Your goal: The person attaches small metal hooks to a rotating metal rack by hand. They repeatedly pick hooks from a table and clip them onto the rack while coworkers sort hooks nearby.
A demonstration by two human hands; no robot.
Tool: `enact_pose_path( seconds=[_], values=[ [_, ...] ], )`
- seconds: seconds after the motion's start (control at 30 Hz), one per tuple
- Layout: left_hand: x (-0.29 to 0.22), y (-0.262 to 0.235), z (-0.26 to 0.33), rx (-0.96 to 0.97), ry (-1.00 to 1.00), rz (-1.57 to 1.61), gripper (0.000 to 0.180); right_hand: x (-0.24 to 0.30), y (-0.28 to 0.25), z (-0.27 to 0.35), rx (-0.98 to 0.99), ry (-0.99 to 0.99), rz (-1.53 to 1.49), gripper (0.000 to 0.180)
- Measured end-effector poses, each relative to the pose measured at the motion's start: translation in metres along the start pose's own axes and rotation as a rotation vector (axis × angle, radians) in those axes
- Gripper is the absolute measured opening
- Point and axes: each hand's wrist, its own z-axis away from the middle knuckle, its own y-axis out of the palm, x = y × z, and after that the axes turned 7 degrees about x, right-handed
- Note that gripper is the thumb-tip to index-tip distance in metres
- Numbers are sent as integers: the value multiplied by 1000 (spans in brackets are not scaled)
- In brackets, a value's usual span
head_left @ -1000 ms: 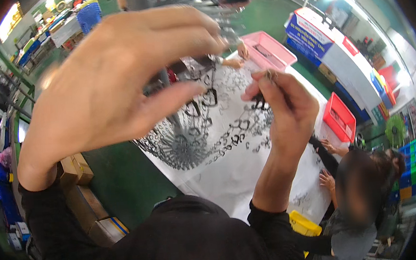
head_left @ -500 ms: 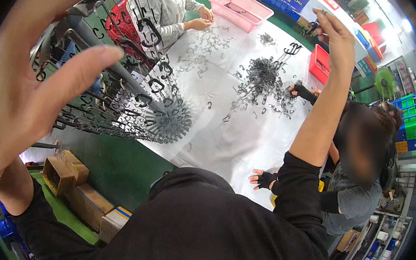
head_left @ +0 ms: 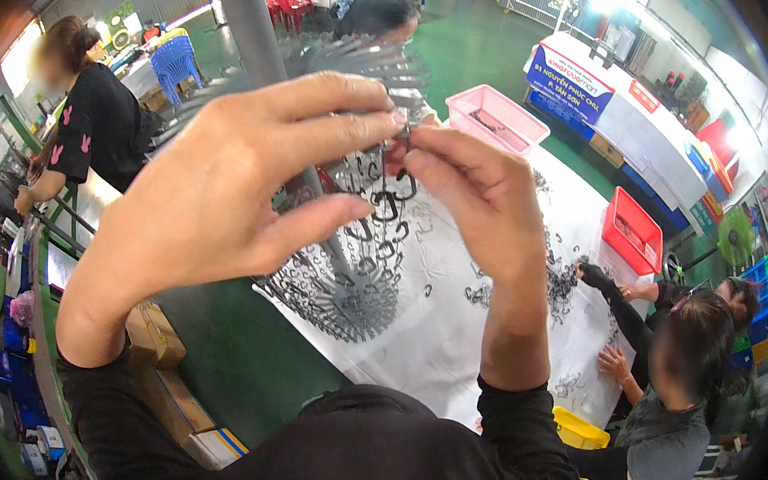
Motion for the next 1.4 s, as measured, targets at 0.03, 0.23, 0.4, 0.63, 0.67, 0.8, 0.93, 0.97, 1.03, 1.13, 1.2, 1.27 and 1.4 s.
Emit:
enact_pose_path(
  seconds=[0.03,0.23,0.4,0.63,0.67,0.8,0.93,0.97,1.03,1.13,1.2,1.27,1.4],
  values=[
    [-1,0,0,-3,-8,12,54,4,4,-4,13,17,-81,15],
    [-9,2,-2,-37,-17,1,52,14,12,-1,-39,41,-217,13],
    [-14,4,-9,-26,-15,-12,50,16,3,8,-115,-19,-203,15],
    [-22,12,-19,-27,0,-2,50,14,-5,18,-161,-65,-203,13],
    [-22,13,-20,-33,1,3,49,13,-7,18,-160,-72,-187,13],
    [-24,15,-23,-26,-6,-11,48,10,-10,20,-165,-88,-213,13],
    [-22,15,-25,-30,-14,5,47,6,-20,26,-207,11,-215,13],
    [-20,15,-26,-36,-18,-19,47,5,-26,27,-217,39,-234,14],
    [-16,15,-27,-36,-45,-53,48,0,-37,28,-172,91,-273,15],
    [-15,16,-29,-46,-66,-104,51,-5,-42,28,16,202,-219,15],
    [-16,16,-28,-58,-43,-149,54,-6,-39,27,53,213,-150,16],
    [-20,13,-26,-12,-77,-131,57,-4,-28,25,-53,145,-179,17],
    [-17,6,-26,-16,-45,-71,61,6,-14,15,-114,98,-191,19]
  ],
)
